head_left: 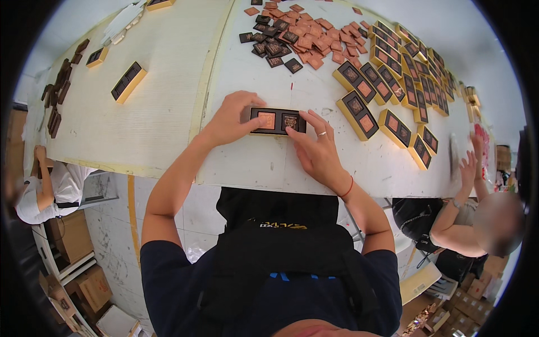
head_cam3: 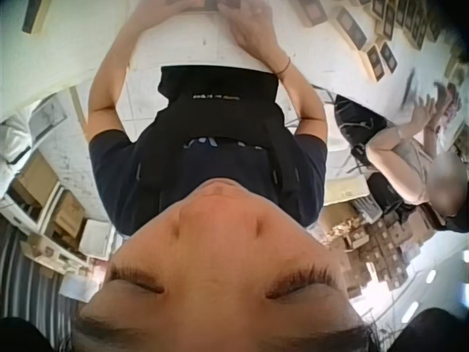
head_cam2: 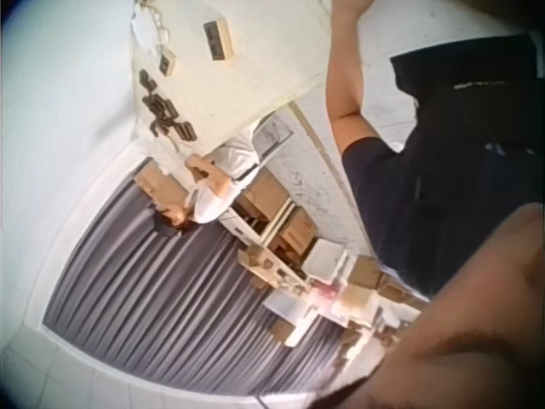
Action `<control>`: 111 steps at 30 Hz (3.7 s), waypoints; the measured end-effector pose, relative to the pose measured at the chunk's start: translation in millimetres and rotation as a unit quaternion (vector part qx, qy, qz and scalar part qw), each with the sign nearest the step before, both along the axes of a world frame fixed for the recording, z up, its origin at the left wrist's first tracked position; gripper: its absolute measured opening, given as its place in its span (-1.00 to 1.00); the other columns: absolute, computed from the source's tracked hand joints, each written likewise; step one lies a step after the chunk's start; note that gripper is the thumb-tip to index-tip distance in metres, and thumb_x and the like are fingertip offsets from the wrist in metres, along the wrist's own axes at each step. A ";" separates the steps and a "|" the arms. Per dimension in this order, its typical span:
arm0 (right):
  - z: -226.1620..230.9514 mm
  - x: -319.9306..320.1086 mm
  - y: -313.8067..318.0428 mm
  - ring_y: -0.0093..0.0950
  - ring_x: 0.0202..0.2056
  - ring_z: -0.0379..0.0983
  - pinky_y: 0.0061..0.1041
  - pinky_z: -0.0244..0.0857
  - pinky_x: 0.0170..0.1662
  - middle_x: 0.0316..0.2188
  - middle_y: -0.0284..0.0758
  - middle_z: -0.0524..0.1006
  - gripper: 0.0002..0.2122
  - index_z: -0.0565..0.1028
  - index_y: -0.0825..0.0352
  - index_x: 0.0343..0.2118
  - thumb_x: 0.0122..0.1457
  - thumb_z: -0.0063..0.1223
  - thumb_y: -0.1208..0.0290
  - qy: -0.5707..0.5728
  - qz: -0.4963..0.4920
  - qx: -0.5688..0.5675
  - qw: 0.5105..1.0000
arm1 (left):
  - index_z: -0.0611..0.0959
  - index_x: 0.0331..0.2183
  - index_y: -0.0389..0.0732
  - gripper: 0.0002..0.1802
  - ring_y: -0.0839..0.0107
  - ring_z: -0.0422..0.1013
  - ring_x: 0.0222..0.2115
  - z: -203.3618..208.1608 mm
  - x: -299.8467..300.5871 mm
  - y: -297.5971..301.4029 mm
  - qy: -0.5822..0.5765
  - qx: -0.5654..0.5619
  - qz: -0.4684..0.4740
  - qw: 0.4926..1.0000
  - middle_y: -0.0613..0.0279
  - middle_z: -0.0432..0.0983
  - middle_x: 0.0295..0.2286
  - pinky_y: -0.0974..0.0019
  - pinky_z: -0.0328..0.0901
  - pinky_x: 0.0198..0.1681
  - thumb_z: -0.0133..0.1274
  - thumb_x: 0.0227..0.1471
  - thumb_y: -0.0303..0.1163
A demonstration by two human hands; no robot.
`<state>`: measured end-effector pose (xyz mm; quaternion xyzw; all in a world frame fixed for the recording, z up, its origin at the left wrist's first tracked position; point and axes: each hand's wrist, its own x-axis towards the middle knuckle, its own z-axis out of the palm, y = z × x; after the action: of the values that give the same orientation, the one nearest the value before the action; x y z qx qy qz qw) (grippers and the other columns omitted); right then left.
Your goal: The person assembles small cosmetic palettes by placing rectangular inserts into black trays and then into gold boxes. They repeatedly pick up inserts, place them into trays, and arrange the completed units on the table. The person also folds and places white paper inserts into the boxes.
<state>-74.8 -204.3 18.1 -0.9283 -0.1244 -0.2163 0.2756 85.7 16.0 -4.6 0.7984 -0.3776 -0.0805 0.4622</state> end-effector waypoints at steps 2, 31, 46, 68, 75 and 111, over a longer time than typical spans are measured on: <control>-1.0 3.1 -2.2 -0.24 0.17 0.33 -0.12 0.10 0.28 0.12 -0.27 0.45 -0.60 0.59 0.14 -0.09 -0.05 0.23 0.63 -0.002 0.002 -0.011 1.000 | 0.62 -0.16 -0.13 -0.65 0.14 0.34 0.05 3.8 16.1 7.2 -0.094 -0.030 0.079 0.992 0.16 0.52 -0.10 0.09 0.13 0.18 0.28 -0.01 -0.28; -10.3 192.5 -46.3 -0.22 -0.24 0.59 -0.23 0.45 -0.19 -0.32 -0.14 0.62 -0.89 0.63 0.30 -0.38 0.02 0.19 0.44 0.112 -0.140 -0.218 0.959 | 0.46 0.11 -0.14 -0.25 0.18 0.42 -0.03 31.3 -0.3 -13.2 0.014 0.050 -0.007 0.999 0.15 0.42 -0.04 0.23 0.35 0.03 0.34 -0.17 -0.50; 13.9 83.1 -18.3 -0.32 -0.29 0.41 -0.39 0.33 -0.17 -0.41 -0.30 0.57 -0.83 0.60 0.33 -0.28 0.02 0.18 0.56 0.125 0.032 0.133 0.983 | 0.48 0.05 -0.19 -0.28 0.19 0.40 -0.06 17.1 0.6 -6.5 0.014 0.029 -0.011 0.999 0.14 0.37 -0.09 0.23 0.34 0.03 0.36 -0.22 -0.51; -10.6 64.7 -10.7 -0.28 0.16 0.32 -0.31 0.33 0.09 0.09 -0.33 0.46 -0.65 0.58 0.25 -0.09 0.00 0.31 0.41 0.009 0.035 -0.070 0.997 | 0.65 -0.10 -0.15 -0.60 0.30 0.51 -0.31 10.0 94.4 -168.3 -0.203 0.074 -0.031 0.976 0.15 0.55 -0.26 0.28 0.40 -0.23 0.30 -0.03 -0.32; -15.7 61.6 -12.1 -0.29 0.19 0.29 -0.29 0.35 0.08 0.12 -0.34 0.45 -0.61 0.54 0.24 -0.03 0.01 0.29 0.44 0.012 0.017 -0.083 0.996 | 0.52 -0.22 -0.16 -0.61 0.22 0.54 -0.29 15.1 96.7 -189.7 -0.101 0.080 -0.045 0.991 0.18 0.57 -0.35 0.21 0.41 -0.26 0.30 -0.11 -0.37; 13.2 11.9 -10.3 -0.18 0.02 0.36 -0.23 0.28 0.09 -0.03 -0.24 0.48 -0.51 0.51 0.16 -0.02 -0.10 0.30 0.55 0.070 0.056 -0.024 0.996 | 0.57 0.05 -0.14 -0.39 0.12 0.31 0.17 39.5 -27.1 8.6 -0.244 0.105 -0.102 0.959 0.19 0.47 0.09 -0.02 0.14 0.27 0.34 -0.09 -0.29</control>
<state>-62.9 -214.6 31.3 -0.9392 -0.1613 -0.1321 0.2730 58.6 24.6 34.9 0.7953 -0.5472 0.0306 0.2591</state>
